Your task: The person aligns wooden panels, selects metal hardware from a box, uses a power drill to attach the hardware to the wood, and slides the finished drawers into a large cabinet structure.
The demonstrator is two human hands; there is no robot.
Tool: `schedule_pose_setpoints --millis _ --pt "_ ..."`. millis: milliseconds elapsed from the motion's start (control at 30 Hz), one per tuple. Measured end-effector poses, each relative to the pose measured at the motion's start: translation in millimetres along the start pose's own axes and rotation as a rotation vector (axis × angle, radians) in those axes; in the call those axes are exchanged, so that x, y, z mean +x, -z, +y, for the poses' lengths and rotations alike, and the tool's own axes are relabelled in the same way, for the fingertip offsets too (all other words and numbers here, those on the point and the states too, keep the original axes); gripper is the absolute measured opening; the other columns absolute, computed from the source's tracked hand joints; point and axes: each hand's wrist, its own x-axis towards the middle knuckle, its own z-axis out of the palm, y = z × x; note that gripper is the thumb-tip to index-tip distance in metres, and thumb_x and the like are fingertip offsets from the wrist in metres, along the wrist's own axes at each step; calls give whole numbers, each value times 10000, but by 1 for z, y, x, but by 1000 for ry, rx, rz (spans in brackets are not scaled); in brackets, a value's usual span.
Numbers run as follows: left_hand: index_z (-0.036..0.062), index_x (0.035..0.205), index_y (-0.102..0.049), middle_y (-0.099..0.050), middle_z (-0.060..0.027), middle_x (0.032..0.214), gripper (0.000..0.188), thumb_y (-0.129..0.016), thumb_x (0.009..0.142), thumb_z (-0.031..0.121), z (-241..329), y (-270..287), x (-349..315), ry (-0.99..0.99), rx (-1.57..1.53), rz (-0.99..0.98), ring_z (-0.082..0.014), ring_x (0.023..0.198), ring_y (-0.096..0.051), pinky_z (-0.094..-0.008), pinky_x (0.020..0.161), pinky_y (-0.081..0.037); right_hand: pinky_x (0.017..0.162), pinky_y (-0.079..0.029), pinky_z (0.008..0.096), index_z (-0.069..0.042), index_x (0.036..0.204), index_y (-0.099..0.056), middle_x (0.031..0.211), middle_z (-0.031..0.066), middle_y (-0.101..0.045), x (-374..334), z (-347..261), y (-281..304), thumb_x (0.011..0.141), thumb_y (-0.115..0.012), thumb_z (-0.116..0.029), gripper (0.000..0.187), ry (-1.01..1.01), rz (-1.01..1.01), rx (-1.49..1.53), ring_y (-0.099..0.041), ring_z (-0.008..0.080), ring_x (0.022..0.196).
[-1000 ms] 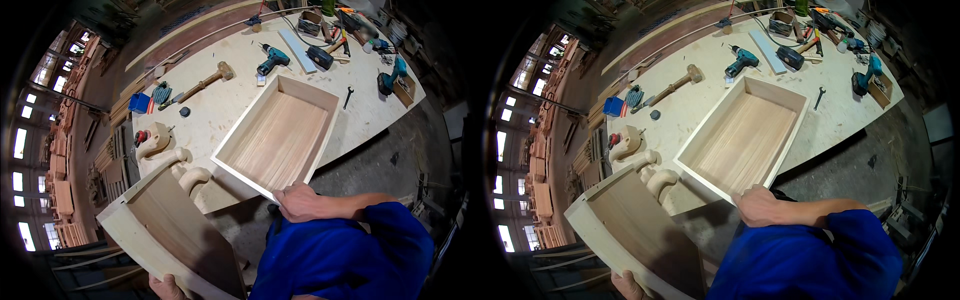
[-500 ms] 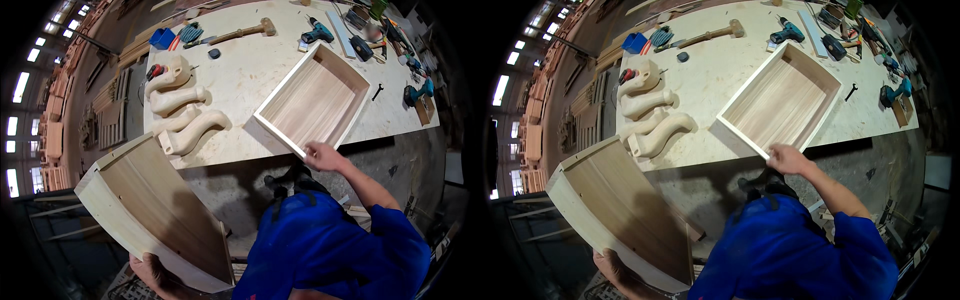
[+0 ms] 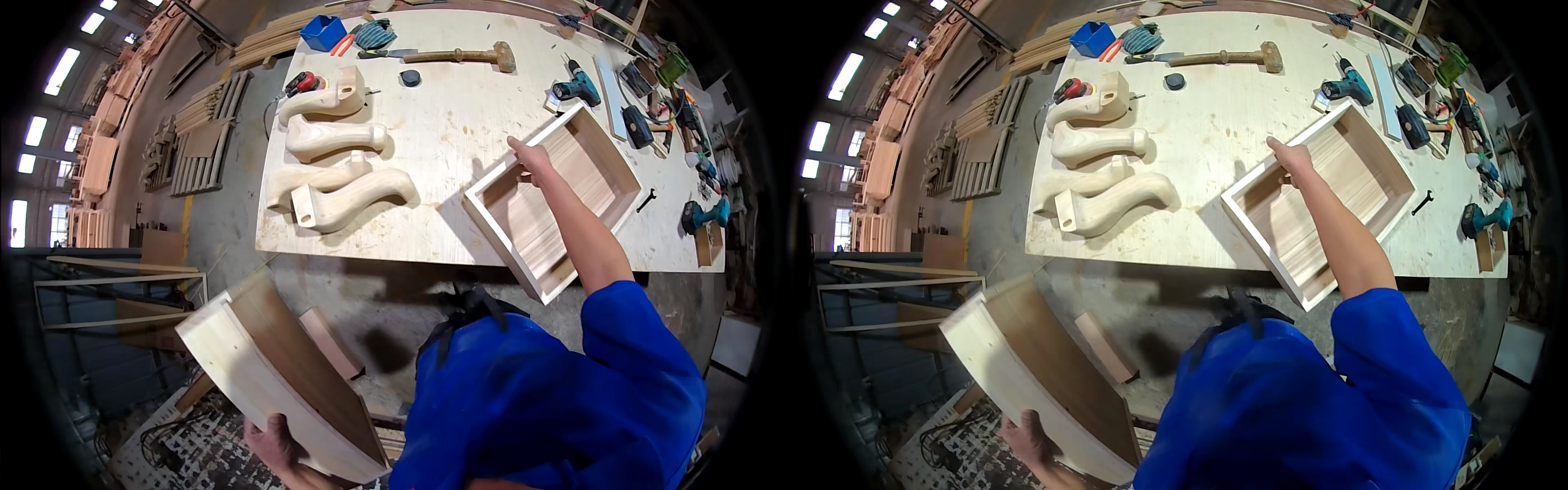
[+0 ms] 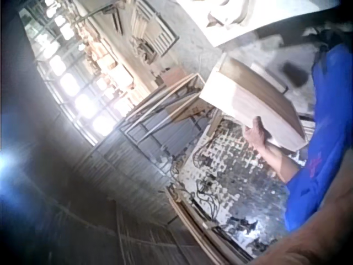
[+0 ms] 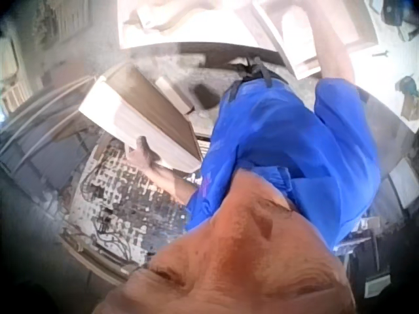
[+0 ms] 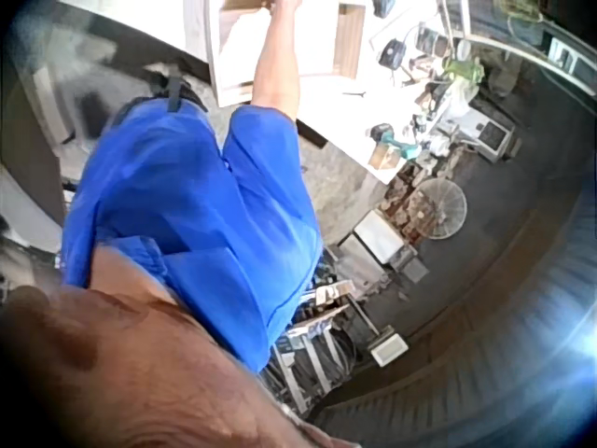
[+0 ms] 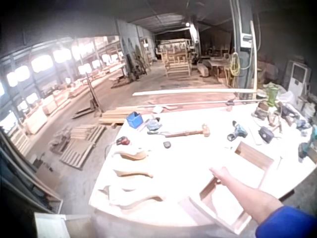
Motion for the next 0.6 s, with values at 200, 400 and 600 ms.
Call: schedule_pose_setpoints --millis 200,400,600 --pt "-107 1217 -587 -682 -136 1075 375 -640 910 103 -49 6 6 258 426 -40 -211 943 -637 -348 821 -518 495 -571 445 64 984 -606 821 178 -631 43 19 -16 802 -659 -88 242 -15 117 243 -682 297 708" --pt "-183 1253 -563 -656 -290 1201 614 -686 933 326 -78 -8 41 622 754 2 -372 1051 -613 -439 933 -466 620 -538 401 114 1096 -618 928 187 -670 -61 -9 18 733 -631 -7 384 94 198 279 -677 282 773" --pt "-145 1263 -581 -653 -277 1214 593 -662 953 355 -196 55 115 551 524 -113 -373 1065 -606 -438 959 -460 737 -598 384 80 1223 -565 1014 166 -675 -187 -5 73 745 -577 37 480 305 42 518 -701 254 834"
